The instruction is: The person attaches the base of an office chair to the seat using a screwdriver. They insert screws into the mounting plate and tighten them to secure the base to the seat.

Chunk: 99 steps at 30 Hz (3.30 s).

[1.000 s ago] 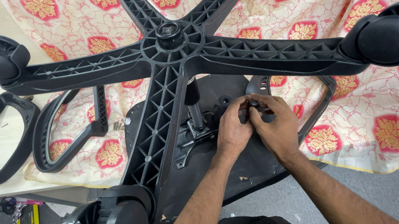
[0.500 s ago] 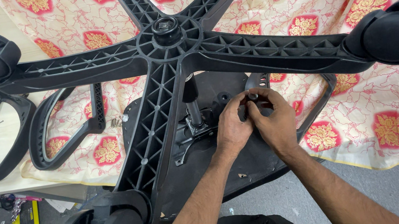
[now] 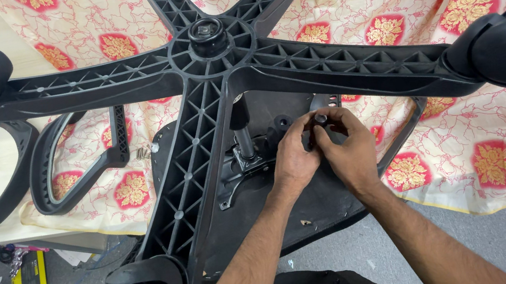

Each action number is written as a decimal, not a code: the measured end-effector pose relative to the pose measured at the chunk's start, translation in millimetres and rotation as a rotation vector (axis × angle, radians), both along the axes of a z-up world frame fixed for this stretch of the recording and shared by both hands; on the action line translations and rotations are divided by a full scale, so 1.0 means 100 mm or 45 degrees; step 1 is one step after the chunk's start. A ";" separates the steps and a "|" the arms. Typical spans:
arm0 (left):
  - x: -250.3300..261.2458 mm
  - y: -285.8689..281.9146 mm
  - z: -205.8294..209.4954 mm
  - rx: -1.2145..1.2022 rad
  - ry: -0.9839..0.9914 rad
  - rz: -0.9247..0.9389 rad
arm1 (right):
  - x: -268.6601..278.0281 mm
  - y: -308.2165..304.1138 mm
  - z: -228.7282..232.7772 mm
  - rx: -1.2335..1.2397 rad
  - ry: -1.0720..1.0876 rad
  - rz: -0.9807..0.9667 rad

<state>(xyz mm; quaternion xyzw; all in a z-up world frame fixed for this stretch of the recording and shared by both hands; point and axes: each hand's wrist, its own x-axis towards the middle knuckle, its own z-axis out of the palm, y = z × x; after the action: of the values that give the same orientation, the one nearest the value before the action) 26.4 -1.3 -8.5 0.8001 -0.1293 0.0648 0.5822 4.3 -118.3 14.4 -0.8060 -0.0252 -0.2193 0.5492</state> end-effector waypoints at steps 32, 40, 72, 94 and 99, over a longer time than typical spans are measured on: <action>0.24 0.27 0.08 0.160 0.052 -0.015 | 0.25 0.17 -0.03 -0.027 -0.124 0.047; 0.38 0.24 -0.06 0.360 -0.002 0.078 | 0.27 0.15 0.04 -0.058 0.119 0.063; 0.27 0.24 -0.05 0.106 0.050 -0.091 | 0.19 0.06 0.10 0.086 0.067 0.152; 0.22 0.16 0.02 0.421 0.171 0.014 | 0.12 0.15 0.04 -0.191 0.167 -0.144; 0.21 0.18 0.01 0.272 -0.016 -0.013 | 0.11 0.16 0.05 -0.025 -0.015 -0.008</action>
<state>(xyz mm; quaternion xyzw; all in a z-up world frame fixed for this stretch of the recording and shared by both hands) 47.5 16.8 -7.2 0.8565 -0.1435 0.0528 0.4930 15.4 -102.7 19.9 -0.8100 -0.0281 -0.2256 0.5406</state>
